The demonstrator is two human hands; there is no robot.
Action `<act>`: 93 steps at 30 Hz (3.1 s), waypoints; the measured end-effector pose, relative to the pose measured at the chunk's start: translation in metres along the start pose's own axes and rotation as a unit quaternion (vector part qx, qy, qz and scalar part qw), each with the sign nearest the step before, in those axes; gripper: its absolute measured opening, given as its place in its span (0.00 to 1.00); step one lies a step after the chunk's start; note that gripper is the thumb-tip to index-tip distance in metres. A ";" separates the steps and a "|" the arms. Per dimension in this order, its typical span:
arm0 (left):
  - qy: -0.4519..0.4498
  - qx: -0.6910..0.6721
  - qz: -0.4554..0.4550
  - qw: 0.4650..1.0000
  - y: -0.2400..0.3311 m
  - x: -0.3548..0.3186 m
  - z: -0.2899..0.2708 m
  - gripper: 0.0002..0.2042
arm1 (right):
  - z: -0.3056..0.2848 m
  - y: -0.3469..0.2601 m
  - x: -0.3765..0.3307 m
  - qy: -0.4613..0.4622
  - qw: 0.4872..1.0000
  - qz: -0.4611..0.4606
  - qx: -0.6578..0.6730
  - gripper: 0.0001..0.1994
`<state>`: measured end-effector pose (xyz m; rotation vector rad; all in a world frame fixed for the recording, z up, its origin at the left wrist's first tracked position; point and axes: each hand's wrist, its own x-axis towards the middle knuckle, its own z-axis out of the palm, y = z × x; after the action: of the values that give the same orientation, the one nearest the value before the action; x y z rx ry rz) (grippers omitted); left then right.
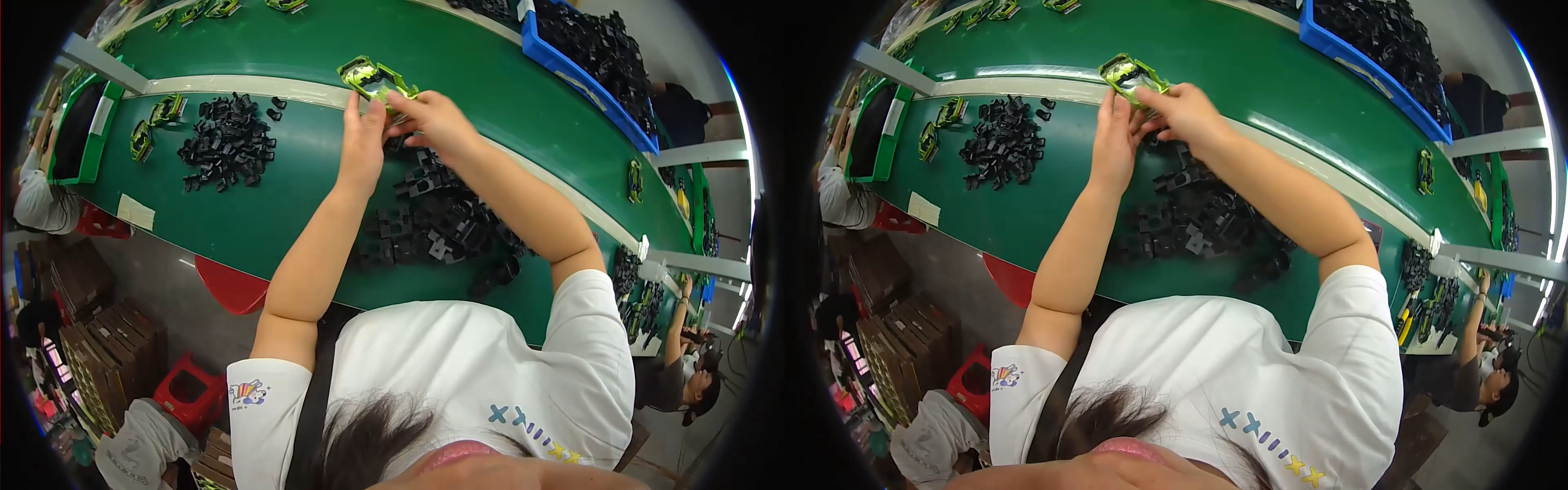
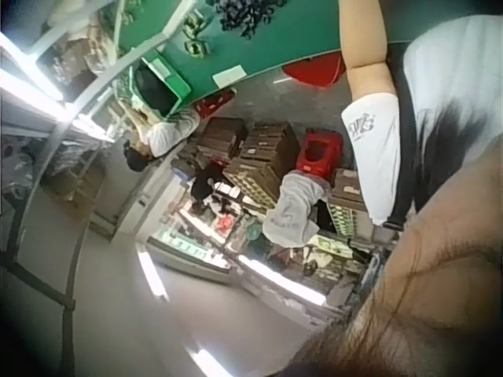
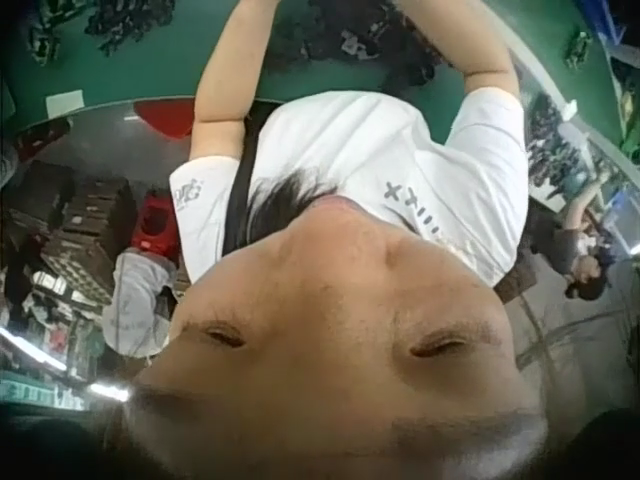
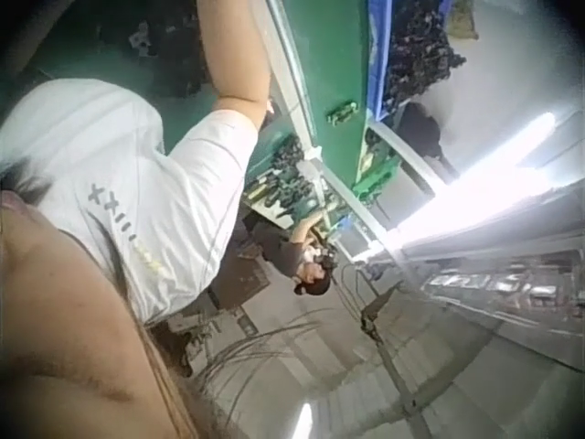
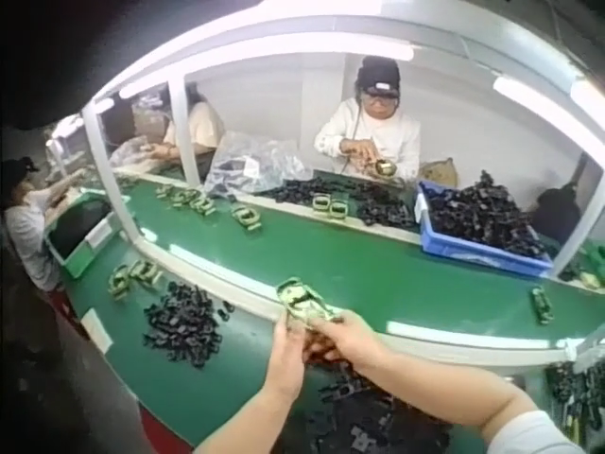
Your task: The person assembles a green toy car body by hand, attaching small plastic chassis parts to it on a production line.
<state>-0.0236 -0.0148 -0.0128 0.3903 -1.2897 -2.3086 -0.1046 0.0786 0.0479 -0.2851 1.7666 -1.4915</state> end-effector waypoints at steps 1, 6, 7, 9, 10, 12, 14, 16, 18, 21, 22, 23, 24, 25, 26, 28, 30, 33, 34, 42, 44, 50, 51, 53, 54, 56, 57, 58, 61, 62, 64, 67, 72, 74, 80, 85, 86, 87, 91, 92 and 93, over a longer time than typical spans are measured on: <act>0.001 0.009 0.006 1.000 0.003 -0.001 0.001 0.29 | 0.008 0.002 -0.006 0.001 1.000 0.006 -0.020 0.21; 0.035 -0.037 0.009 0.999 0.016 -0.004 -0.004 0.22 | 0.028 0.011 -0.016 -0.012 0.994 -0.063 -0.088 0.22; 0.036 -0.038 0.011 0.999 0.019 -0.003 -0.007 0.22 | 0.029 0.012 -0.017 -0.013 0.994 -0.065 -0.090 0.22; 0.038 -0.075 0.000 0.996 0.023 0.001 -0.014 0.21 | 0.024 0.014 -0.020 -0.106 0.969 -0.135 -0.180 0.20; 0.041 -0.103 0.006 0.994 0.027 0.003 -0.014 0.20 | 0.013 0.009 -0.014 -0.116 0.958 -0.113 -0.236 0.17; 0.047 -0.094 0.012 0.994 0.039 0.004 -0.016 0.20 | -0.004 0.003 -0.003 -0.017 0.902 -0.222 -0.371 0.19; 0.063 -0.092 0.036 0.993 0.046 0.009 -0.023 0.17 | -0.005 -0.004 -0.003 0.046 0.811 -0.228 -0.536 0.24; 0.096 -0.079 0.030 0.992 0.047 0.013 -0.027 0.16 | 0.005 0.006 -0.001 0.025 0.766 -0.194 -0.612 0.25; 0.128 -0.060 0.036 0.989 0.047 0.017 -0.033 0.13 | 0.012 0.016 0.003 -0.007 0.704 -0.172 -0.689 0.26; 0.114 -0.047 0.062 0.990 0.046 0.020 -0.041 0.15 | 0.010 0.012 0.009 -0.019 0.770 -0.187 -0.610 0.27; 0.117 -0.048 0.065 0.990 0.047 0.021 -0.044 0.15 | 0.006 0.007 0.011 -0.022 0.816 -0.198 -0.543 0.29; 0.114 -0.052 0.061 0.990 0.048 0.022 -0.046 0.15 | -0.001 0.003 0.009 -0.031 0.869 -0.201 -0.451 0.27; 0.110 -0.057 0.055 0.991 0.049 0.023 -0.047 0.16 | -0.006 0.002 0.009 -0.026 0.911 -0.197 -0.361 0.26; 0.112 -0.059 0.057 0.990 0.049 0.023 -0.048 0.16 | -0.012 0.002 0.008 -0.020 0.944 -0.192 -0.266 0.24; 0.110 -0.049 0.052 0.991 0.049 0.023 -0.048 0.16 | -0.017 0.002 0.005 -0.053 0.969 -0.172 -0.168 0.20; 0.107 -0.042 0.045 0.992 0.047 0.022 -0.047 0.17 | -0.027 0.006 -0.003 -0.073 0.986 -0.134 -0.065 0.19; 0.097 -0.020 0.044 0.994 0.045 0.024 -0.045 0.19 | -0.041 0.011 -0.004 -0.097 0.990 -0.083 0.068 0.17; 0.107 -0.010 0.037 0.993 0.043 0.023 -0.041 0.20 | -0.070 0.011 -0.004 -0.115 0.981 -0.091 0.130 0.16; 0.104 0.004 0.038 0.994 0.040 0.024 -0.044 0.20 | -0.079 0.007 -0.003 -0.084 0.983 -0.096 0.129 0.16; 0.064 -0.010 0.008 0.998 0.034 0.015 -0.031 0.17 | -0.184 0.028 0.045 0.041 0.909 -0.128 -0.394 0.17; 0.052 -0.005 0.001 0.999 0.031 0.014 -0.030 0.17 | -0.193 0.042 0.045 0.112 0.852 -0.200 -0.470 0.18; 0.027 -0.024 -0.024 0.999 0.033 0.012 -0.025 0.17 | -0.188 0.050 -0.008 0.194 0.798 -0.288 -0.492 0.19; 0.023 -0.029 -0.042 0.998 0.035 0.011 -0.023 0.17 | -0.191 0.053 -0.011 0.192 0.799 -0.288 -0.491 0.19; 0.025 -0.033 -0.059 0.997 0.035 0.008 -0.023 0.16 | -0.194 0.061 -0.011 0.118 0.847 -0.252 -0.453 0.19; 0.012 -0.034 -0.077 0.996 0.033 0.008 -0.024 0.16 | -0.190 0.057 -0.014 0.133 0.837 -0.249 -0.469 0.18; -0.010 -0.039 -0.101 0.994 0.030 0.010 -0.026 0.16 | -0.196 0.056 -0.019 0.146 0.847 -0.256 -0.442 0.18; 0.006 -0.032 -0.111 0.993 0.026 0.012 -0.019 0.17 | -0.200 0.053 -0.020 0.169 0.855 -0.259 -0.416 0.18; -0.009 -0.028 -0.128 0.991 0.027 0.012 -0.017 0.17 | -0.193 0.044 -0.022 0.178 0.876 -0.277 -0.354 0.17; -0.035 -0.034 -0.158 0.986 0.029 0.009 -0.021 0.20 | -0.146 -0.004 -0.044 0.123 0.892 -0.354 -0.253 0.16; -0.064 -0.039 -0.175 0.982 0.029 0.007 -0.021 0.22 | -0.127 -0.017 -0.049 0.077 0.880 -0.374 -0.284 0.16; -0.075 -0.041 -0.205 0.975 0.031 0.002 -0.016 0.24 | -0.097 -0.025 -0.053 0.003 0.854 -0.402 -0.331 0.16; -0.128 -0.027 -0.243 0.961 0.028 0.003 -0.010 0.28 | -0.074 -0.020 -0.048 -0.055 0.828 -0.410 -0.377 0.16; -0.139 -0.029 -0.243 0.960 0.030 -0.002 -0.007 0.29 | -0.069 -0.008 -0.044 -0.069 0.843 -0.380 -0.375 0.16; -0.141 -0.021 -0.238 0.961 0.032 -0.003 -0.007 0.29 | -0.067 -0.005 -0.044 -0.068 0.840 -0.382 -0.378 0.16; -0.152 -0.008 -0.215 0.965 0.030 -0.005 -0.007 0.14 | -0.068 -0.003 -0.047 -0.058 0.827 -0.388 -0.402 0.17; -0.142 -0.001 -0.204 0.969 0.028 -0.007 -0.004 0.16 | -0.072 0.003 -0.048 -0.046 0.812 -0.397 -0.426 0.17; -0.142 -0.001 -0.206 0.968 0.027 -0.007 -0.003 0.16 | -0.073 0.003 -0.048 -0.045 0.813 -0.395 -0.425 0.16; -0.139 0.003 -0.203 0.969 0.027 -0.007 -0.001 0.16 | -0.073 0.003 -0.048 -0.045 0.815 -0.393 -0.424 0.16; -0.144 0.018 -0.189 0.971 0.024 -0.008 -0.003 0.16 | -0.076 0.004 -0.047 -0.055 0.817 -0.387 -0.423 0.19; -0.144 0.017 -0.190 0.971 0.023 -0.008 -0.003 0.16 | -0.076 0.005 -0.048 -0.027 0.816 -0.404 -0.412 0.21; -0.142 0.013 -0.187 0.972 0.023 -0.008 -0.003 0.16 | -0.076 0.005 -0.048 0.001 0.813 -0.421 -0.401 0.23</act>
<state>-0.0095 -0.0236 0.0051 0.3450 -1.4883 -2.7450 -0.1230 0.1651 0.0629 -1.6749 2.3341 -1.1287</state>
